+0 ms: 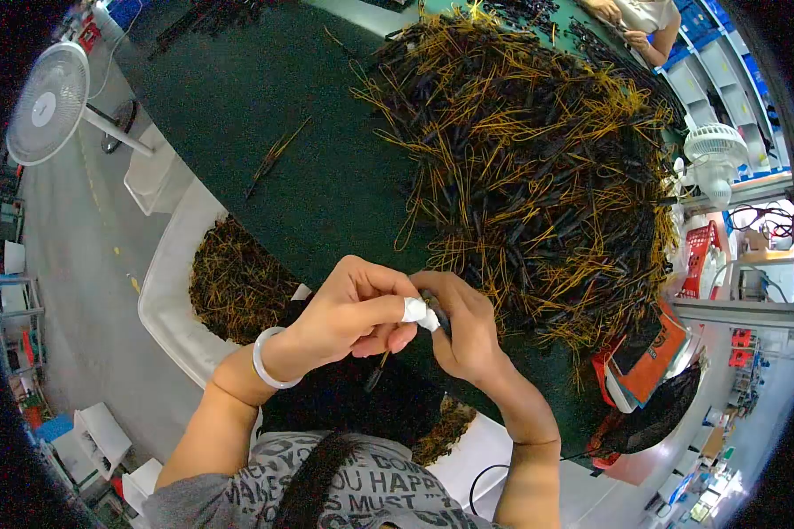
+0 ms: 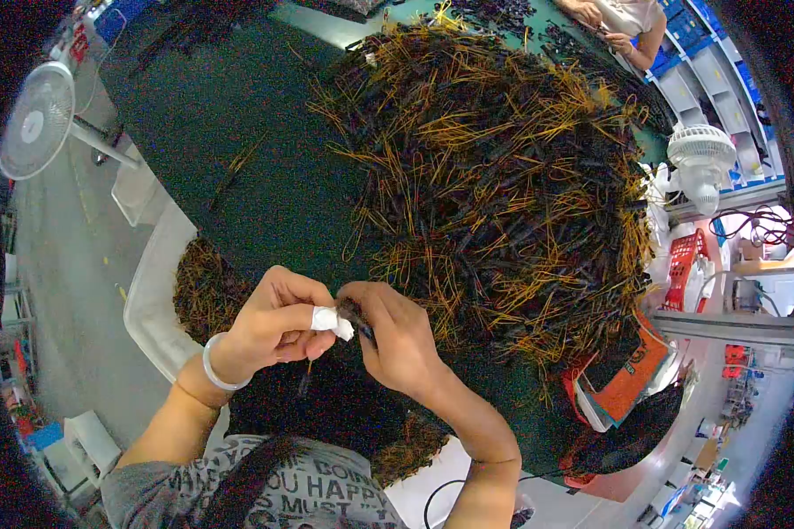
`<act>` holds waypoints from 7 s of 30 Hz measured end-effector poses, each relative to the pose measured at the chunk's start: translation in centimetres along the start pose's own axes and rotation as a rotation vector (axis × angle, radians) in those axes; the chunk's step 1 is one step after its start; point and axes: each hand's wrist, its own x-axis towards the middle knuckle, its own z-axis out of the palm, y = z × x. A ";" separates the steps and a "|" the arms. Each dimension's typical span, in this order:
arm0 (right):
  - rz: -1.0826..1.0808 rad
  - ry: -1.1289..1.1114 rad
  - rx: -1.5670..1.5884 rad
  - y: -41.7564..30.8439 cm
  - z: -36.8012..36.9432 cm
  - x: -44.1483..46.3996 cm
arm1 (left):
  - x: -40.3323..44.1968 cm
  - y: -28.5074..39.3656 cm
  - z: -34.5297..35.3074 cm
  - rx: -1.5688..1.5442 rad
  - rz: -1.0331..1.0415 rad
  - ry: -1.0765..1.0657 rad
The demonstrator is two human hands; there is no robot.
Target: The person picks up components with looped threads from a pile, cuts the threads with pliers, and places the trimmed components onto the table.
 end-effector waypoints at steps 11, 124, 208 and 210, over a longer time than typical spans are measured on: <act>0.282 0.192 0.349 -0.1 -0.8 0.1 | 1.4 0.0 -3.3 0.845 0.369 0.525; 0.251 0.289 0.349 -0.2 -0.7 0.2 | 6.1 0.2 -3.9 1.437 0.491 0.582; -0.011 0.097 0.070 -0.4 0.4 -0.4 | 0.0 -0.1 0.6 0.026 0.030 -0.005; -0.036 0.111 0.034 -0.4 0.3 -0.4 | -0.1 0.2 0.8 0.037 0.023 -0.001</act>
